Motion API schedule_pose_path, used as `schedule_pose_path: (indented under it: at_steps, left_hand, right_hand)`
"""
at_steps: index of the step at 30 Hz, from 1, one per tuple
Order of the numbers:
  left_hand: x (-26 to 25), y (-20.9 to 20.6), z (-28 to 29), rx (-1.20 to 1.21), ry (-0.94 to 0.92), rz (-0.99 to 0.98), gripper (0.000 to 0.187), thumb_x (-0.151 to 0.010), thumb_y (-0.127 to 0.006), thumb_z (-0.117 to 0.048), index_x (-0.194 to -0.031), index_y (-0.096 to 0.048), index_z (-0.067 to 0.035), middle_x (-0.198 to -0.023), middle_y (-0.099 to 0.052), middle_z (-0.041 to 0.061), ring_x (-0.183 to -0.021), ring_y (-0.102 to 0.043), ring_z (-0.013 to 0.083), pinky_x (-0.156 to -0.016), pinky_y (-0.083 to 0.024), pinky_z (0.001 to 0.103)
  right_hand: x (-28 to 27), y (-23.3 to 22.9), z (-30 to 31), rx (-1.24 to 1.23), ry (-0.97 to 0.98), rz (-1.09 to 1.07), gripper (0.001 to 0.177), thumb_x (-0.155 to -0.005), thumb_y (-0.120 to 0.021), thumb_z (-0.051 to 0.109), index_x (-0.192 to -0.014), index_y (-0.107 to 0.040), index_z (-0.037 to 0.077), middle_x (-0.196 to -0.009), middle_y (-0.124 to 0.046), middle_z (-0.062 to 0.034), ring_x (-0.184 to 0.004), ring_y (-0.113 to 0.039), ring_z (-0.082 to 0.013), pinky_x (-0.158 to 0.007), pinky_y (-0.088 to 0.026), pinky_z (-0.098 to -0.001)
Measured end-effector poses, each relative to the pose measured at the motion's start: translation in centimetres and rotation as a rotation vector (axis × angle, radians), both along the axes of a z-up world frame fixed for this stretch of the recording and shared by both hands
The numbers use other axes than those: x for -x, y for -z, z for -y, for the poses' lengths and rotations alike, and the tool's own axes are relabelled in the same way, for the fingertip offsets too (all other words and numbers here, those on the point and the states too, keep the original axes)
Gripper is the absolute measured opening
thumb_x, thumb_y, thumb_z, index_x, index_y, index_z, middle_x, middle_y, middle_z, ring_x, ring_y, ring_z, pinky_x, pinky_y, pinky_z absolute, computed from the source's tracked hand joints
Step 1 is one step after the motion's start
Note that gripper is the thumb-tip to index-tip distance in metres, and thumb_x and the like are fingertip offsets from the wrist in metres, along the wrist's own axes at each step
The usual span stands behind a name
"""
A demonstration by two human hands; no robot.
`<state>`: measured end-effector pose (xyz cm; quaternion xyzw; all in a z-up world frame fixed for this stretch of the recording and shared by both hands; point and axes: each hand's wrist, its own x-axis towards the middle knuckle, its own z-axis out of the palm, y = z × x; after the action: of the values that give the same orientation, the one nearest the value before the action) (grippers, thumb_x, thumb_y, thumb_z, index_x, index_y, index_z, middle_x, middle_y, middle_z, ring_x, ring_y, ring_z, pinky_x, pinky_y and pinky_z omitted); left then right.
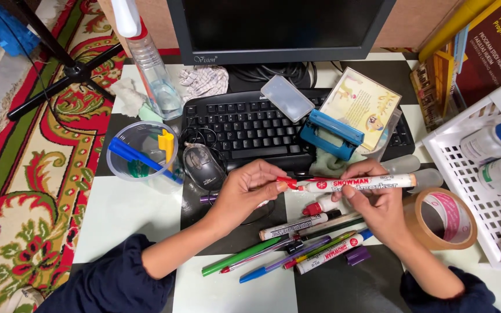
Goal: Organizing various stationery items like pens, markers, and office tools on a desk.
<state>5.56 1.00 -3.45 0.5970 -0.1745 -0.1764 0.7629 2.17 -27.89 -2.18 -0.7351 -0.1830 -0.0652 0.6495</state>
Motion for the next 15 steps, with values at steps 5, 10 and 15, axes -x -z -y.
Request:
schedule_pose_path:
  at_steps: [5,10,15]
  left_hand:
    - [0.0,-0.3,-0.1,0.0,-0.029,-0.085,0.022,-0.096,-0.071,-0.019,-0.113,-0.066,-0.006,-0.108,-0.074,0.001,-0.097,-0.068,0.0057,-0.083,-0.057,0.026]
    - [0.2,-0.2,0.1,-0.015,-0.021,-0.117,0.024,-0.096,-0.07,-0.021,-0.115,-0.066,-0.007,-0.108,-0.075,0.001,-0.096,-0.068,0.0062,-0.084,-0.058,0.026]
    - [0.5,-0.3,0.3,0.013,0.023,-0.167,0.026,-0.096,-0.07,-0.019,-0.118,-0.066,-0.006,-0.111,-0.074,0.001,-0.1,-0.069,0.007,-0.086,-0.058,0.026]
  right_hand:
    - [0.1,0.3,-0.4,-0.105,-0.001,0.041,0.018,-0.101,-0.061,0.005,-0.115,-0.054,-0.002,-0.097,-0.068,-0.0117,-0.088,-0.071,-0.0168,-0.083,-0.06,-0.0322]
    - [0.3,0.7,-0.7,-0.14,-0.02,0.069,0.018,-0.104,-0.06,0.006,-0.118,-0.054,-0.002,-0.098,-0.069,-0.013,-0.091,-0.072,-0.0181,-0.088,-0.06,-0.034]
    - [0.9,0.5,-1.6,-0.031,-0.072,-0.052,0.022,-0.098,-0.063,0.005,-0.119,-0.062,-0.004,-0.101,-0.074,-0.0153,-0.092,-0.075,-0.0197,-0.086,-0.062,-0.0351]
